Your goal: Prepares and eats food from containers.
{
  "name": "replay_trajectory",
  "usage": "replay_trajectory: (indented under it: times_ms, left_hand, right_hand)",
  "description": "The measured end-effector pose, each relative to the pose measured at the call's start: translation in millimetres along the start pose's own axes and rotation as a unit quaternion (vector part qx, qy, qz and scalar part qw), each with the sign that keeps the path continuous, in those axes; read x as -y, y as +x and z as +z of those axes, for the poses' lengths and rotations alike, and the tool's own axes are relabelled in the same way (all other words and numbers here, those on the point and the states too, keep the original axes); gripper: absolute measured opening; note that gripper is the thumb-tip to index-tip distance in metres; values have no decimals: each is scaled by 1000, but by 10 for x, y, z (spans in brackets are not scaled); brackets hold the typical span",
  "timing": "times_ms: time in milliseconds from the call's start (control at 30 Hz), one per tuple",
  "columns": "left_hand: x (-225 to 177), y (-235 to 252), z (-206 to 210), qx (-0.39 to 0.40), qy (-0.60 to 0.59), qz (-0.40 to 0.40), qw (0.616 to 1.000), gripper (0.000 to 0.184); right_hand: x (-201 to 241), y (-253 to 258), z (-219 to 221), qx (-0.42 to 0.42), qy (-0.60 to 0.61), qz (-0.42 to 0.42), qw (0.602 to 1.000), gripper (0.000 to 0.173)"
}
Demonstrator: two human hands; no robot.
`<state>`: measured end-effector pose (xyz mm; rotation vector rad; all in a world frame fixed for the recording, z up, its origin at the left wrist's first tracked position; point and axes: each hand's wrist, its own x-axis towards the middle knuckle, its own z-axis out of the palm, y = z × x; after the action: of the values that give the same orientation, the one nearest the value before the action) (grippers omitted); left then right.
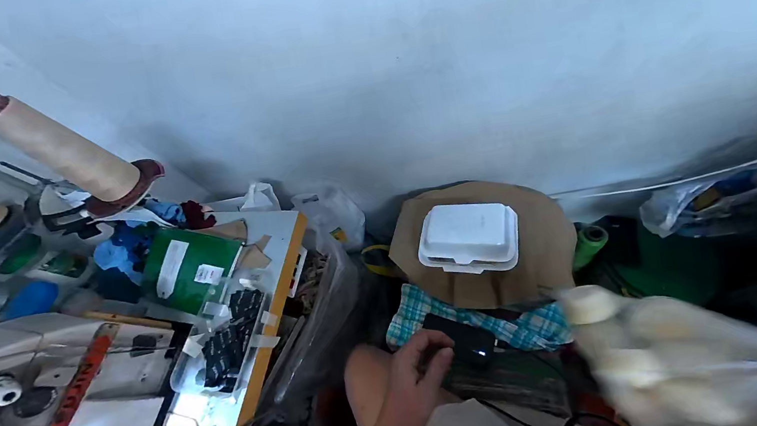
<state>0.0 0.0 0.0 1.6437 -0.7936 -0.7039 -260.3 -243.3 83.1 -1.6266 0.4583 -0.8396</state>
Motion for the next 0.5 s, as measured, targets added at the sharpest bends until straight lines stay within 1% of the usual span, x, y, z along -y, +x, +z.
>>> replay_trajectory:
  times_ms: [67,100,167,233,267,333,400,433,500]
  left_hand:
    - [-242,-132,-6,19,31,108,993,30]
    - [-359,-193,-13,34,51,141,988,38]
    - [-534,-318,-14,47,102,166,980,50]
    - [-590,-448,-4,27,163,169,972,53]
    - [-575,-516,-4,3,192,172,966,50]
    - [-508,-654,-35,-50,210,182,959,39]
    - [-475,-779,-103,-100,199,193,956,22]
    - [-473,-840,-139,-123,192,196,954,17]
    - [-433,-968,-185,-146,160,188,958,16]
  right_hand:
    - [-215,-65,533,56,8,4,998,16]
    - [-296,-106,831,66,15,0,998,13]
    - [-447,-194,1329,84,18,-26,996,12]
    - [-555,-256,1654,117,-7,-67,991,13]
    - [-571,-279,1773,132,-13,-86,987,12]
    - [-517,-322,1933,168,-13,-105,980,13]
    - [-439,-362,2023,221,6,-88,971,13]
    - [-416,-383,2066,246,20,-77,966,12]
    - [-460,-441,2161,284,55,-72,955,15]
